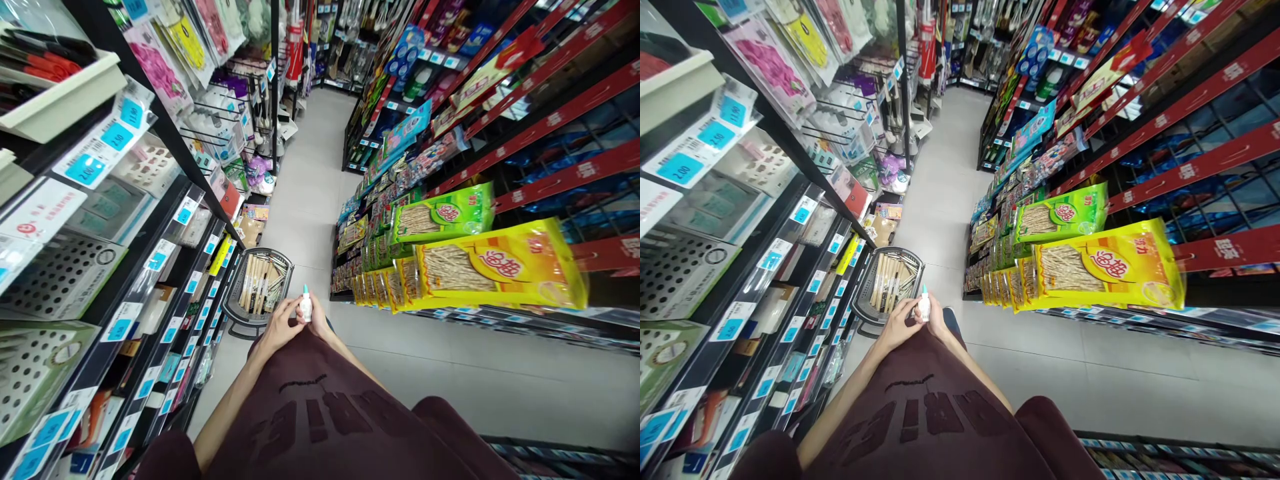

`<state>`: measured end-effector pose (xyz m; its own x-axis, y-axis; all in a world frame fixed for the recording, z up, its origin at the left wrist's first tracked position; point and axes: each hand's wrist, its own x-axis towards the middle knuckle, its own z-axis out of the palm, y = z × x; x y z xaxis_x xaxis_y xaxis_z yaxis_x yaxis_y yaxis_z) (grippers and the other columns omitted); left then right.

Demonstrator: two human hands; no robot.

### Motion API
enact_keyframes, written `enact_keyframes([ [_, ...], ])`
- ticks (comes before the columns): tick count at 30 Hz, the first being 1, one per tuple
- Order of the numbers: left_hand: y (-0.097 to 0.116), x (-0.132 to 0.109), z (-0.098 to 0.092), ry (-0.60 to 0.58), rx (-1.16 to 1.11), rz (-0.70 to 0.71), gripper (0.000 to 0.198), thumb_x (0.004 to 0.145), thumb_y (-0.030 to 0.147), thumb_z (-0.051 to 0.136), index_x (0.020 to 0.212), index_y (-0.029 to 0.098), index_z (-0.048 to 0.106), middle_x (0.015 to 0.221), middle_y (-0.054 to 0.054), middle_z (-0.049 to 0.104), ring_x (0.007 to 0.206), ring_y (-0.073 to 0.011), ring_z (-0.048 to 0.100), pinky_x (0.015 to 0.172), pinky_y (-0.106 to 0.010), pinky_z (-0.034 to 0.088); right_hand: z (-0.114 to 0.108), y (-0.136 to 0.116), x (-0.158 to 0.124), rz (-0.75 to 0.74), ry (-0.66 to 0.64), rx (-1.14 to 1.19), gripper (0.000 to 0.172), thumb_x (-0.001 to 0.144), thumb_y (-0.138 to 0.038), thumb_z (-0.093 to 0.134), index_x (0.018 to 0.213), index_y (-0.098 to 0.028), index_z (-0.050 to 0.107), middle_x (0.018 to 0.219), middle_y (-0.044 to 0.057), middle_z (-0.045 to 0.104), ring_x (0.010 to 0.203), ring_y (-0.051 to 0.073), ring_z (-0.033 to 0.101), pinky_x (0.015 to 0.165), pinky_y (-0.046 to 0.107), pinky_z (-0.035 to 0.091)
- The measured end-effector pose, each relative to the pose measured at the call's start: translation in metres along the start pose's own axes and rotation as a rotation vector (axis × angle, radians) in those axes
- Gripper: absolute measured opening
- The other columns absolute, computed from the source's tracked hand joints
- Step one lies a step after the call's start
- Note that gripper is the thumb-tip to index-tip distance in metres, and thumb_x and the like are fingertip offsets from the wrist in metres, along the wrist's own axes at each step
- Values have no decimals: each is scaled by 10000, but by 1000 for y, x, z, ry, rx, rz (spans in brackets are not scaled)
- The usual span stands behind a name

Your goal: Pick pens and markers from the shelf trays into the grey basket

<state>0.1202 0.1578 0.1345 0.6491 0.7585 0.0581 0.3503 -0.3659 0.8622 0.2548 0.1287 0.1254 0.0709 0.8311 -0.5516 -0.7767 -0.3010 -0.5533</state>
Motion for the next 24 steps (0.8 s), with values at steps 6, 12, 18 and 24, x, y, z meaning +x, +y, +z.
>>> enact_keyframes([
  [6,-1,-3,1,-2,3,0,607,807,169,624,1390,268,488,1184,-67,580,1124,-213,585,985,-343,491,-4,3,1,10,14,-17,266,843,-408,445,725,-186,533,435,-13,526,308,105,397,328,204,278],
  [12,-2,-5,3,-8,-5,-5,593,813,158,616,1383,270,493,1195,-66,577,1129,-209,580,990,-344,486,-5,3,0,8,18,-28,268,826,-403,419,696,-193,525,441,1,539,327,120,412,341,224,303],
  [18,-4,-6,3,-3,12,-12,601,813,151,613,1386,283,488,1208,-56,580,1136,-205,579,1004,-343,481,-3,4,0,-12,30,-46,289,830,-424,419,661,-206,505,435,-8,521,335,119,403,356,232,312],
  [24,-6,-6,3,-6,16,-17,598,817,157,615,1387,287,487,1206,-55,581,1141,-210,577,1001,-353,484,-4,5,1,7,20,-60,294,845,-412,406,665,-205,511,454,-10,524,345,119,402,367,239,318],
])
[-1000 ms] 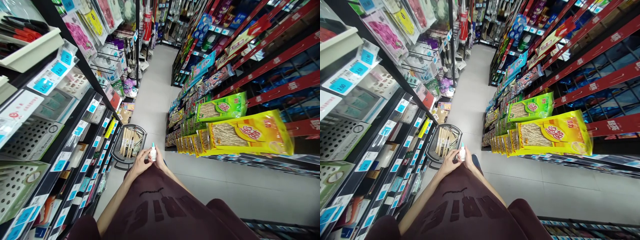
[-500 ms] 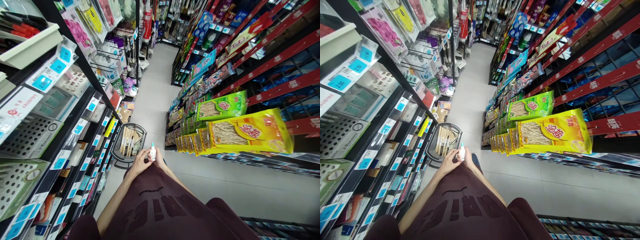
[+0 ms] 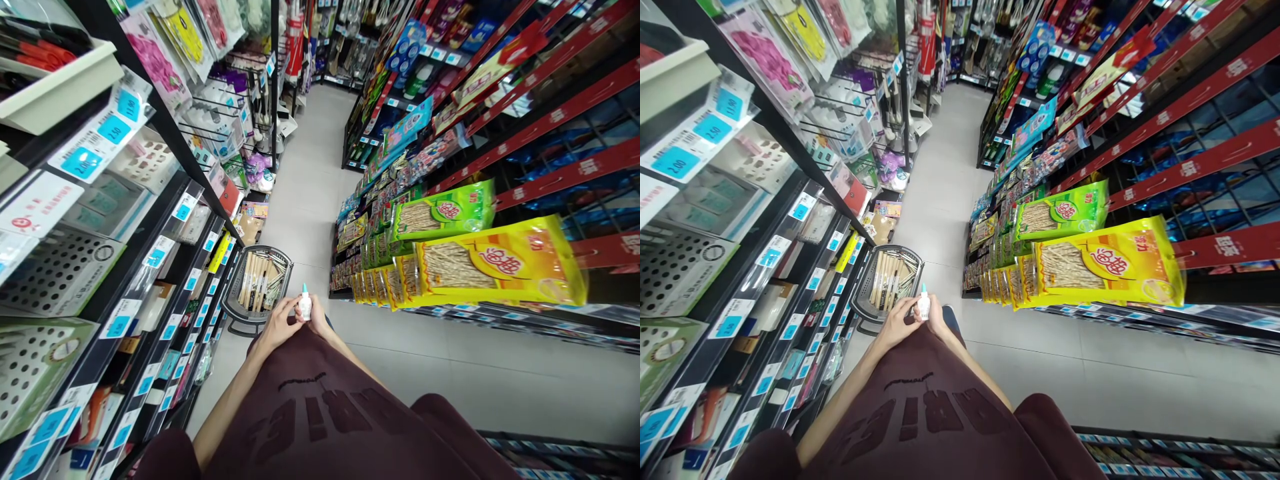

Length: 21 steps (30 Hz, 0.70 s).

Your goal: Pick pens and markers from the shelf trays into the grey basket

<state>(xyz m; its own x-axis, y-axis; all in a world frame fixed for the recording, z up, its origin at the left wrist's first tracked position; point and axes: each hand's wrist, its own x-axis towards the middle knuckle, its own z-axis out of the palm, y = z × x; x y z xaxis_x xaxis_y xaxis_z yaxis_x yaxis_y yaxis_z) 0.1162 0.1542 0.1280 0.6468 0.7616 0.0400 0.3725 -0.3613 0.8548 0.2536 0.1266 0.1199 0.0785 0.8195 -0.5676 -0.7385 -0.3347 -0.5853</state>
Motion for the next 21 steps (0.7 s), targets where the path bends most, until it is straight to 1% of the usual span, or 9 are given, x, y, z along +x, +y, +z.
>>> enact_keyframes([
  [3,-1,0,-1,-5,-1,-7,603,817,159,621,1390,285,484,1206,-59,580,1143,-216,574,996,-358,484,1,1,1,5,-2,0,281,836,-410,413,669,-208,513,465,-11,530,360,121,410,375,237,337],
  [8,-6,0,0,8,-3,4,586,825,155,618,1382,276,486,1220,-71,568,1170,-226,556,1010,-373,473,2,1,3,7,-1,16,242,821,-404,437,714,-207,528,499,-12,551,401,133,469,404,236,382],
  [13,-9,-2,2,38,21,4,588,821,154,630,1380,268,488,1229,-74,540,1190,-221,538,1036,-367,458,2,0,3,26,-16,29,235,836,-393,440,771,-196,550,503,-11,552,415,144,494,406,238,388],
  [17,-7,-2,0,51,40,11,581,821,163,629,1376,264,490,1238,-82,517,1199,-226,536,1038,-372,467,4,0,2,43,-23,35,293,870,-454,453,784,-192,551,498,-18,541,398,132,464,390,231,367],
  [21,-6,0,-1,75,51,44,571,817,166,636,1363,250,491,1273,-94,493,1240,-242,513,1062,-402,459,6,-2,2,100,-70,71,384,890,-554,476,782,-192,550,482,-34,505,378,106,397,367,209,323],
])
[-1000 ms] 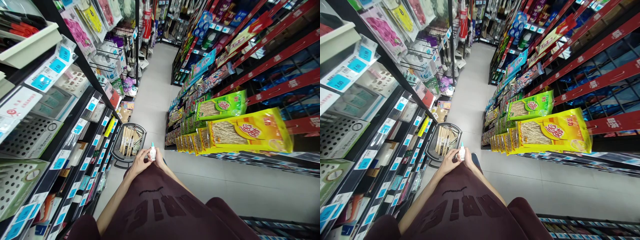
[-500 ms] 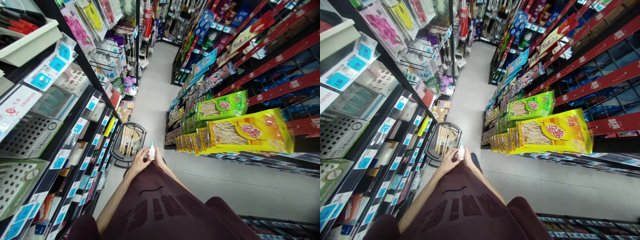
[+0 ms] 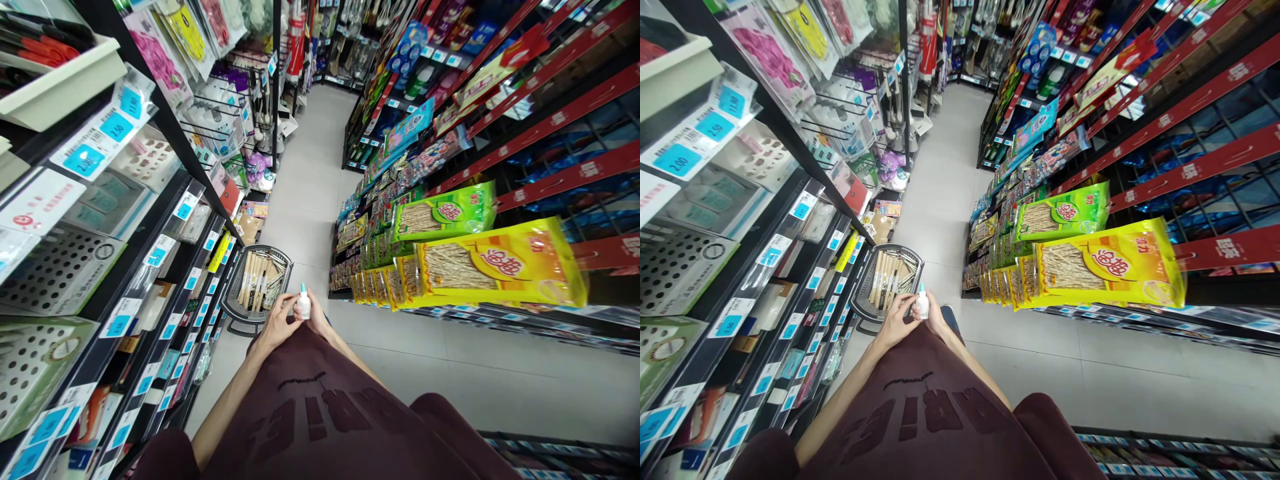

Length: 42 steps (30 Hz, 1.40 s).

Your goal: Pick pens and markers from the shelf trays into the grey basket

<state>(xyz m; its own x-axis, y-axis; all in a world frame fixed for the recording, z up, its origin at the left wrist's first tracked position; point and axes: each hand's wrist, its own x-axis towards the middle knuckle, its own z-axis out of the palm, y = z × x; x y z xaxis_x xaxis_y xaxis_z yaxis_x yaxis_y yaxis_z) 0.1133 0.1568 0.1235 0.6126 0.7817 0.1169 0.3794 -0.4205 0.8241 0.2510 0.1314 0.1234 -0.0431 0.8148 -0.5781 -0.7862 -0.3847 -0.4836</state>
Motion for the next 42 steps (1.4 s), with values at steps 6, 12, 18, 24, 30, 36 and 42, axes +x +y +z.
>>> enact_keyframes([
  [6,-5,1,1,33,5,9,549,806,159,648,1330,236,503,1300,-107,496,1251,-260,519,1072,-442,461,1,0,0,23,-67,-34,399,895,-571,524,764,-195,549,527,-37,508,414,98,417,395,208,353],
  [12,-7,-2,-6,-8,-1,28,571,843,124,574,1385,265,465,1305,-94,509,1254,-235,521,1065,-409,470,-4,12,4,-112,-31,-91,355,823,-536,667,892,-201,572,651,-22,609,552,141,577,492,244,459],
  [18,-8,-4,-9,66,-44,5,490,895,181,562,1371,273,490,1298,-86,530,1219,-217,557,1021,-378,507,-2,12,6,-213,-1,-198,412,735,-484,761,1005,-203,627,703,-21,679,580,155,631,544,258,493],
  [24,-11,-5,-11,89,-84,-41,561,860,169,606,1391,272,461,1339,-85,540,1250,-223,545,1025,-373,509,1,8,4,-179,78,-221,447,708,-523,743,997,-189,673,776,21,722,674,205,681,536,280,511],
  [30,-12,-13,-10,145,-102,-36,557,821,134,613,1356,240,499,1306,-98,572,1232,-234,553,1002,-399,529,0,17,1,-193,82,-305,456,699,-547,744,985,-197,687,884,63,752,787,264,709,604,346,561],
  [36,-1,-22,-18,184,-105,-73,543,782,129,630,1308,239,549,1265,-90,615,1191,-234,563,1033,-423,499,-16,25,1,-155,-4,-420,568,709,-501,773,1180,-211,646,1050,93,752,923,289,722,779,413,581],
  [42,6,-35,-26,215,-91,-113,573,754,92,582,1305,240,540,1241,-91,629,1188,-250,547,1080,-469,424,-16,32,1,-153,-20,-534,618,609,-480,849,1134,-200,684,1052,124,757,953,311,722,786,431,606],
])
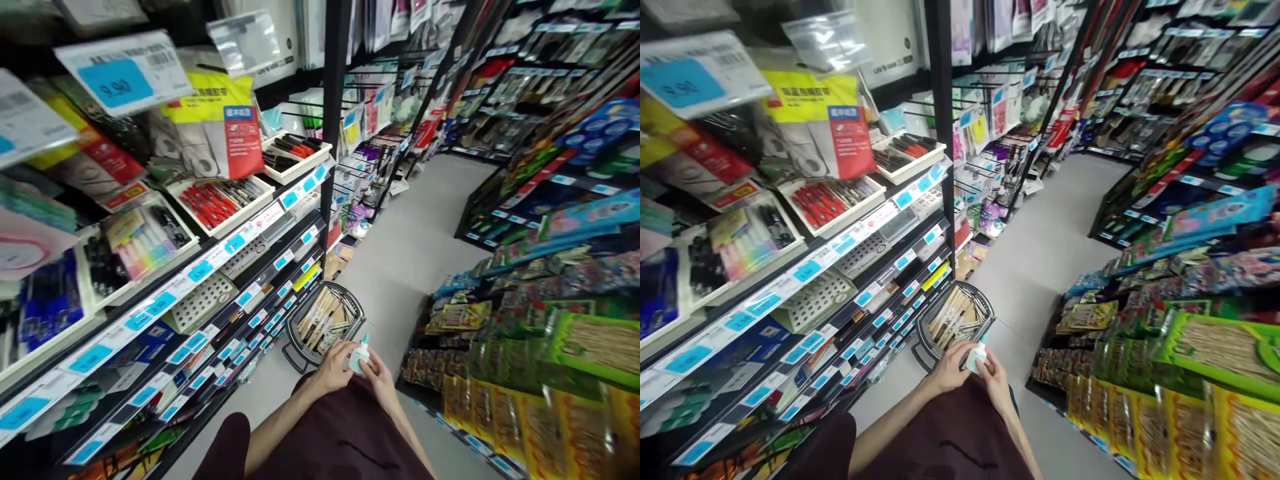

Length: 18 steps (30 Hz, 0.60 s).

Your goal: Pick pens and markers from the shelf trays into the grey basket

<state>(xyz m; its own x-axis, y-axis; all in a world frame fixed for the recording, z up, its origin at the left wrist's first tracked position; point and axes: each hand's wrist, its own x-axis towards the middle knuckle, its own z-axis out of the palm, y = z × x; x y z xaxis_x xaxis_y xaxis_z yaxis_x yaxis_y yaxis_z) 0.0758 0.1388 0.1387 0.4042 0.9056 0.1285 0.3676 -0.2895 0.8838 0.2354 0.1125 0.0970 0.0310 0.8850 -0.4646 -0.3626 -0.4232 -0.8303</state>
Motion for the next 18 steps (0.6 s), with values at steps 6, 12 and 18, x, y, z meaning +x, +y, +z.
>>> enact_keyframes([
  [6,3,-3,-9,-20,-21,18,662,678,13,529,1305,225,534,1207,-102,634,1162,-251,553,1080,-455,413,3,8,1,-100,98,-67,571,550,-424,890,1033,-164,729,1003,142,767,958,343,722,854,490,599],
  [12,8,6,-10,-23,-45,-58,390,819,182,624,1206,220,618,1157,-81,659,1119,-219,572,1018,-373,452,-4,6,-5,-189,160,-260,509,578,-450,856,976,-146,766,984,158,768,945,362,720,838,492,599],
  [18,8,19,-15,-138,99,-43,287,852,282,654,1125,193,643,1063,-78,662,1016,-209,614,925,-330,488,-3,-1,-11,-214,156,-330,429,639,-462,821,940,-160,771,954,145,773,924,338,724,829,446,596],
])
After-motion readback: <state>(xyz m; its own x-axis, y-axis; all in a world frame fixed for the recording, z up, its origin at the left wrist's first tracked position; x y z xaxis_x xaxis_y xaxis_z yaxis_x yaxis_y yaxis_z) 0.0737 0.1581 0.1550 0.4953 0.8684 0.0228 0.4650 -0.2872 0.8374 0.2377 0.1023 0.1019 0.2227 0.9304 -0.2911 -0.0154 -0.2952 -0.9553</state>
